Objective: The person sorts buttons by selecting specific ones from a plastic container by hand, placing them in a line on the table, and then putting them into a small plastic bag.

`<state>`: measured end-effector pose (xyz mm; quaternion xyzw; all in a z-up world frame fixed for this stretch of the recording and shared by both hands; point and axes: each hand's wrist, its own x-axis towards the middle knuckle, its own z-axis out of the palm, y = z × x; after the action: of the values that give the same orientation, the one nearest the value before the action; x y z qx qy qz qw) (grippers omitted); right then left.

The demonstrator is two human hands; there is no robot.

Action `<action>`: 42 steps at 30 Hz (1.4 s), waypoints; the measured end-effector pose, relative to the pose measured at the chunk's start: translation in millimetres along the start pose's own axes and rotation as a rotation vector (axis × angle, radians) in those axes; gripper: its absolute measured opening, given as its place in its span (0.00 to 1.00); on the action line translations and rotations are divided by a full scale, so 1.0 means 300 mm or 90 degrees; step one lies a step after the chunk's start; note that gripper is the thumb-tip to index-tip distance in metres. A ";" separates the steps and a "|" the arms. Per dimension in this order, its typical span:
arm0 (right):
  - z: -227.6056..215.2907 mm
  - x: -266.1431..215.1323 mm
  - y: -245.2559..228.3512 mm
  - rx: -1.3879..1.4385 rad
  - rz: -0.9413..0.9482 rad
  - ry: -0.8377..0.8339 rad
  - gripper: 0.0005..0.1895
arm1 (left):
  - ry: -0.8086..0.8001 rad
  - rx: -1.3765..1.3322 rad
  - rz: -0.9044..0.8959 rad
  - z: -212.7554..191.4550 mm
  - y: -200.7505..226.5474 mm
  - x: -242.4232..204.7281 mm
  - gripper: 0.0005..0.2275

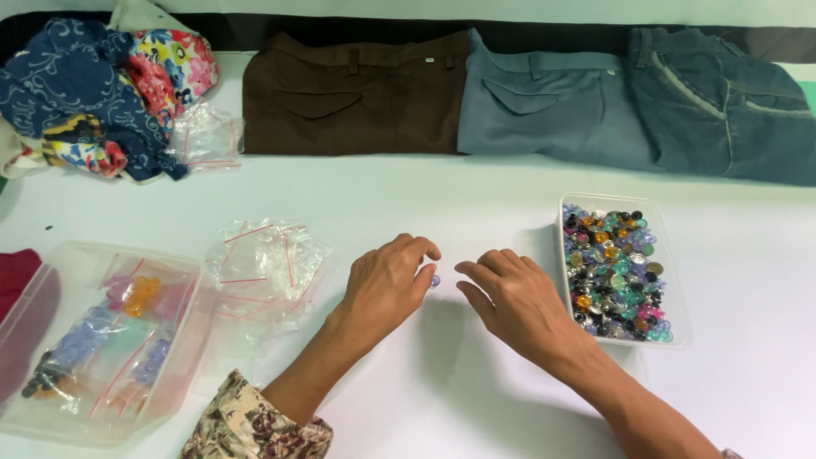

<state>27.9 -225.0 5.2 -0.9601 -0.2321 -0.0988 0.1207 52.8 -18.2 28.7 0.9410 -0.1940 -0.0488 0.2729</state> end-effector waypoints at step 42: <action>-0.151 -0.118 0.287 0.067 0.075 0.256 0.09 | 0.064 -0.048 0.176 0.159 0.214 0.226 0.06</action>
<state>31.3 -327.0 23.6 -0.9255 -0.1517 -0.2687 0.2198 84.1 -118.2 23.6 0.8957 -0.3060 0.0292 0.3212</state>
